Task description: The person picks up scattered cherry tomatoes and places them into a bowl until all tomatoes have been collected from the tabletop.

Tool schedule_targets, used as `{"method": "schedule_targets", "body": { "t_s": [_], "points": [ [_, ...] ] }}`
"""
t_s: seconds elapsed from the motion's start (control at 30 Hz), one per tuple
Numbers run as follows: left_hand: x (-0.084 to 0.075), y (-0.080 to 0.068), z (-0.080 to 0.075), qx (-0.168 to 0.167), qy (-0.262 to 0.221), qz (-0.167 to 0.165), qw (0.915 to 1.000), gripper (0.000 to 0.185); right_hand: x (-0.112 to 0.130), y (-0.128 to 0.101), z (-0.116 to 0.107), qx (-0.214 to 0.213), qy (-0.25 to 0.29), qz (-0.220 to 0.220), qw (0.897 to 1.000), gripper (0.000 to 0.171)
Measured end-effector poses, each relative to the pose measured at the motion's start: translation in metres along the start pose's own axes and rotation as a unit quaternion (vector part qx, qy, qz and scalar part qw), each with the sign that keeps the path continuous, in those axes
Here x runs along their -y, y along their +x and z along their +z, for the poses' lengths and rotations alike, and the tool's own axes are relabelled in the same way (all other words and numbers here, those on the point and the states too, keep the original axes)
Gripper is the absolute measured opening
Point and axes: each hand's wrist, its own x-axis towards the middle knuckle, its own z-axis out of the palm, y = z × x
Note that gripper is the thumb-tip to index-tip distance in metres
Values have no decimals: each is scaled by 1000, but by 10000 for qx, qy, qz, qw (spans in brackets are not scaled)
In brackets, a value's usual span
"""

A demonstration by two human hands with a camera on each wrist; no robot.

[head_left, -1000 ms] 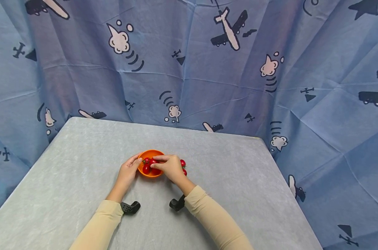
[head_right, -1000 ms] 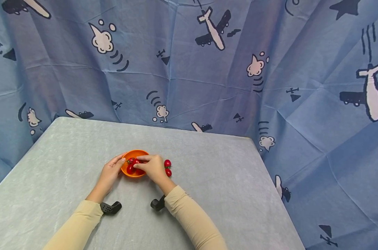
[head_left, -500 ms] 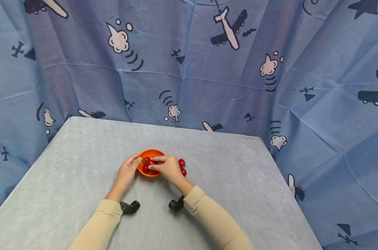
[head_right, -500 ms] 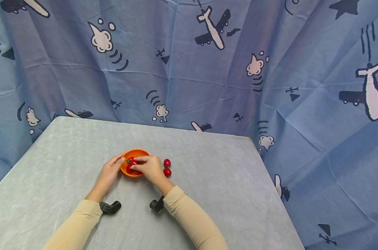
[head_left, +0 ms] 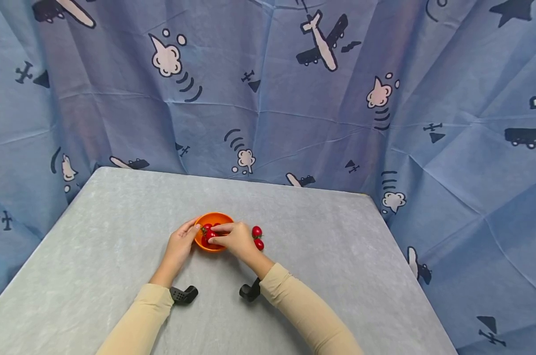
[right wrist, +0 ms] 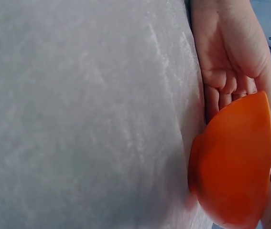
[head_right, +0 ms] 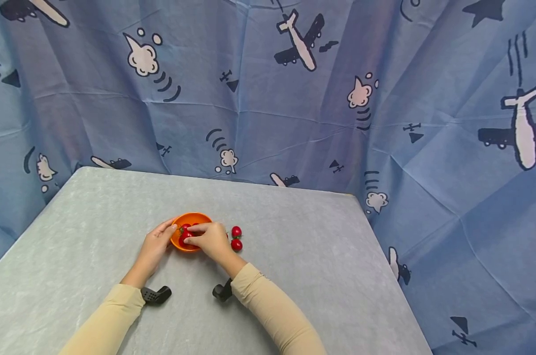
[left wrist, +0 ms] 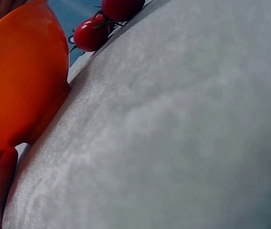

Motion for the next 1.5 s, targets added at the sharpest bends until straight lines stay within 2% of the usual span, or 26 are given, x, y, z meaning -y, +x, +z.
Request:
{"method": "schedule_targets", "body": {
  "t_s": [0.23, 0.5, 0.7, 1.13, 1.5],
  "points": [
    [1, -1, 0, -1, -66, 42, 10000, 50, 1, 0, 3, 166, -386, -104, 9991, 29],
    [2, 1, 1, 10, -98, 96, 9999, 49, 1, -1, 3, 262, -541, -170, 9980, 29],
    [2, 0, 1, -4, -153, 75, 9999, 49, 1, 0, 4, 381, -612, -22, 9974, 30],
    [2, 1, 1, -66, -127, 105, 9998, 48, 1, 1, 3, 462, -623, -38, 9970, 31],
    [3, 2, 2, -27, -227, 158, 9996, 47, 1, 2, 0, 571, -345, -71, 9977, 31]
  ]
}}
